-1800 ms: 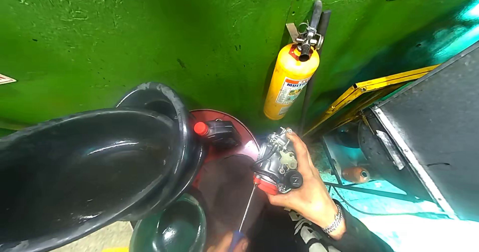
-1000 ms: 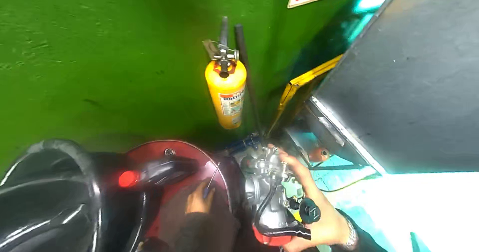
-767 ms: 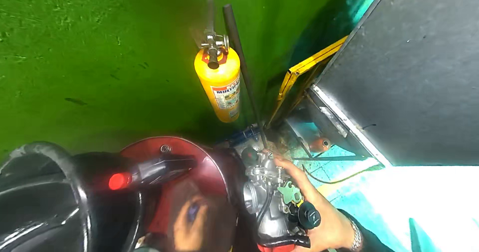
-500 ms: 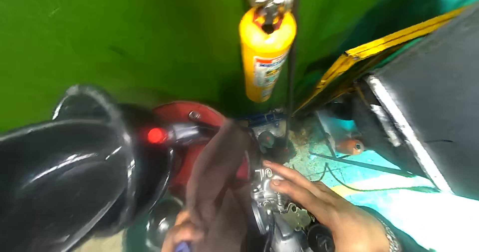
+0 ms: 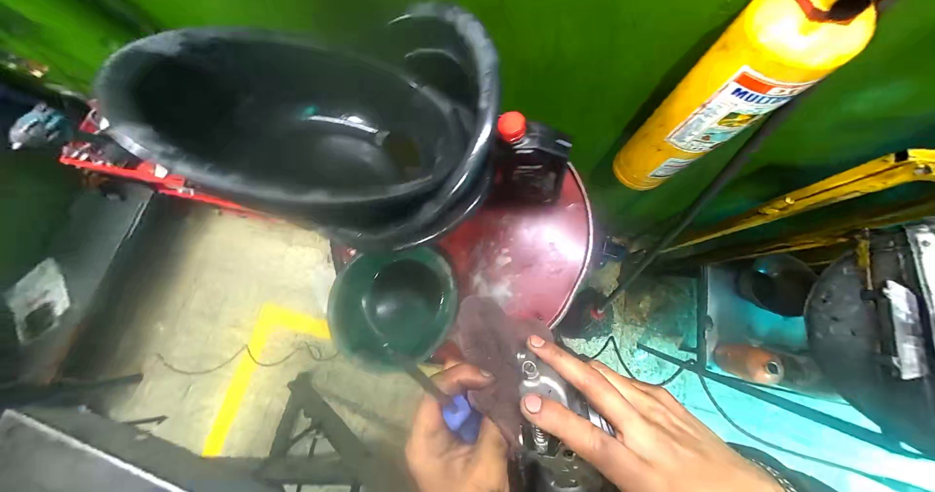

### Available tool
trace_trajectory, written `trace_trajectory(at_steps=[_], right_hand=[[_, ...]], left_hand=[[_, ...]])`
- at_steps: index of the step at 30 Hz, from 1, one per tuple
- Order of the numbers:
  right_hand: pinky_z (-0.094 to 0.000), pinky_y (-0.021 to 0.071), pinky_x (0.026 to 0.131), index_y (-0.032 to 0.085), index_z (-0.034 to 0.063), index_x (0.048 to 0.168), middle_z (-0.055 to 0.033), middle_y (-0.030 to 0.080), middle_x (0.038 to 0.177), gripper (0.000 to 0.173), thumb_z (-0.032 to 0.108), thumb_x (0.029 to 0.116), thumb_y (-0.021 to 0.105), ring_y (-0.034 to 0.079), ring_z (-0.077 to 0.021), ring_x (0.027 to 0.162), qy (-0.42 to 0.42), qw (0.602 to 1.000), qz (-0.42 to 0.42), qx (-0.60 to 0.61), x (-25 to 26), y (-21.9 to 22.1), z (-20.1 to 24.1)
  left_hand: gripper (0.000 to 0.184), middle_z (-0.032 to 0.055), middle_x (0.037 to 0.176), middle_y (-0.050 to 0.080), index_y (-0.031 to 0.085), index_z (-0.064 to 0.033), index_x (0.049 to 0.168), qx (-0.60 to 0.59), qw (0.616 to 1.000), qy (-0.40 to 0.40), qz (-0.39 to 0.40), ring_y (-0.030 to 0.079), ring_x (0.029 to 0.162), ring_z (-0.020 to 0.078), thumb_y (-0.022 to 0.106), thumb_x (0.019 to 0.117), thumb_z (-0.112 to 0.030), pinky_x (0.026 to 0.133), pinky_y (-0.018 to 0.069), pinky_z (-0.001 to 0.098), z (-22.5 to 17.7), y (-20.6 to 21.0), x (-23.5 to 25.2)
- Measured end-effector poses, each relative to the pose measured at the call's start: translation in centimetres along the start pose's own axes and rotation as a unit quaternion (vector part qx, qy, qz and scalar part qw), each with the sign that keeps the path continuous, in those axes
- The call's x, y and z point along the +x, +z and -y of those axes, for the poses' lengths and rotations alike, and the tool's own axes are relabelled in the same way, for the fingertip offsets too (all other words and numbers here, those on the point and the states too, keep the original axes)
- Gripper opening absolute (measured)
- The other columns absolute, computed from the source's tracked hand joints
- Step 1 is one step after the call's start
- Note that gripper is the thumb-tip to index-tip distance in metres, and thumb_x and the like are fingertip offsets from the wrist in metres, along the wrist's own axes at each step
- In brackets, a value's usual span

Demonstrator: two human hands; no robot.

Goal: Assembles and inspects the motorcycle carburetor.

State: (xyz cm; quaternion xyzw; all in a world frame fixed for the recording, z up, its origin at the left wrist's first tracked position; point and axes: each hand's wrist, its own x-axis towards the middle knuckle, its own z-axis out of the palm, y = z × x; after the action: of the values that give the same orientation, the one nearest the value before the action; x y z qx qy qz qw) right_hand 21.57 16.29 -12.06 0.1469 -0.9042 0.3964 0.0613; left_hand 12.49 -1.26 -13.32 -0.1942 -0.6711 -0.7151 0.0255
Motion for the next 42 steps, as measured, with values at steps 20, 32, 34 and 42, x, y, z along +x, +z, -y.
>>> trace_trajectory(at_steps=[20,32,34,42], right_hand=[[-0.0511,0.0587,0.079,0.038,0.0253,0.155,-0.0281,0.035,0.159,0.100,0.041,0.0698,0.088,0.063,-0.0406,0.118,-0.084,0.965,0.240,0.071,12.5,17.8,13.8],[-0.0525,0.0556,0.100,0.039,0.0180,0.154,-0.0279,0.028,0.163,0.106,0.037,0.0649,0.093,0.047,-0.0366,0.142,-0.056,0.940,0.250,0.225,31.4,28.6,11.8],[-0.0500,0.0552,0.101,0.040,0.0183,0.153,-0.0272,0.028,0.163,0.105,0.042,0.0655,0.093,0.047,-0.0334,0.142,-0.060,0.938,0.223,0.257,37.0,30.8,10.7],[-0.0472,0.0584,0.094,0.038,0.0307,0.153,-0.0247,0.035,0.160,0.098,0.039,0.0709,0.091,0.059,-0.0359,0.129,-0.132,0.953,0.206,0.179,57.0,35.5,11.2]], left_hand=[[0.033,-0.0067,0.104,0.070,0.065,-0.0111,0.114,-0.105,0.965,-0.094,-0.222,0.067,0.082,-0.0005,0.081,0.0859,-0.017,0.070,0.0592,0.0188,-1.7,-25.7,-9.3],[0.023,-0.0083,0.073,0.065,0.063,-0.0035,0.112,0.066,0.896,-0.189,-0.396,0.058,0.051,-0.0002,0.054,0.0911,0.000,0.044,0.0510,0.0182,4.2,-42.7,3.5],[0.024,-0.0172,0.085,0.072,0.072,-0.0170,0.106,0.129,0.919,-0.136,-0.348,0.064,0.070,-0.0064,0.057,0.0931,-0.004,0.062,0.0549,0.0142,4.7,-48.6,6.3],[0.009,-0.0143,0.080,0.069,0.071,-0.0190,0.094,0.157,0.938,-0.192,-0.243,0.062,0.066,-0.0052,0.075,0.0870,-0.015,0.058,0.0538,0.0157,2.9,-60.8,21.2]])
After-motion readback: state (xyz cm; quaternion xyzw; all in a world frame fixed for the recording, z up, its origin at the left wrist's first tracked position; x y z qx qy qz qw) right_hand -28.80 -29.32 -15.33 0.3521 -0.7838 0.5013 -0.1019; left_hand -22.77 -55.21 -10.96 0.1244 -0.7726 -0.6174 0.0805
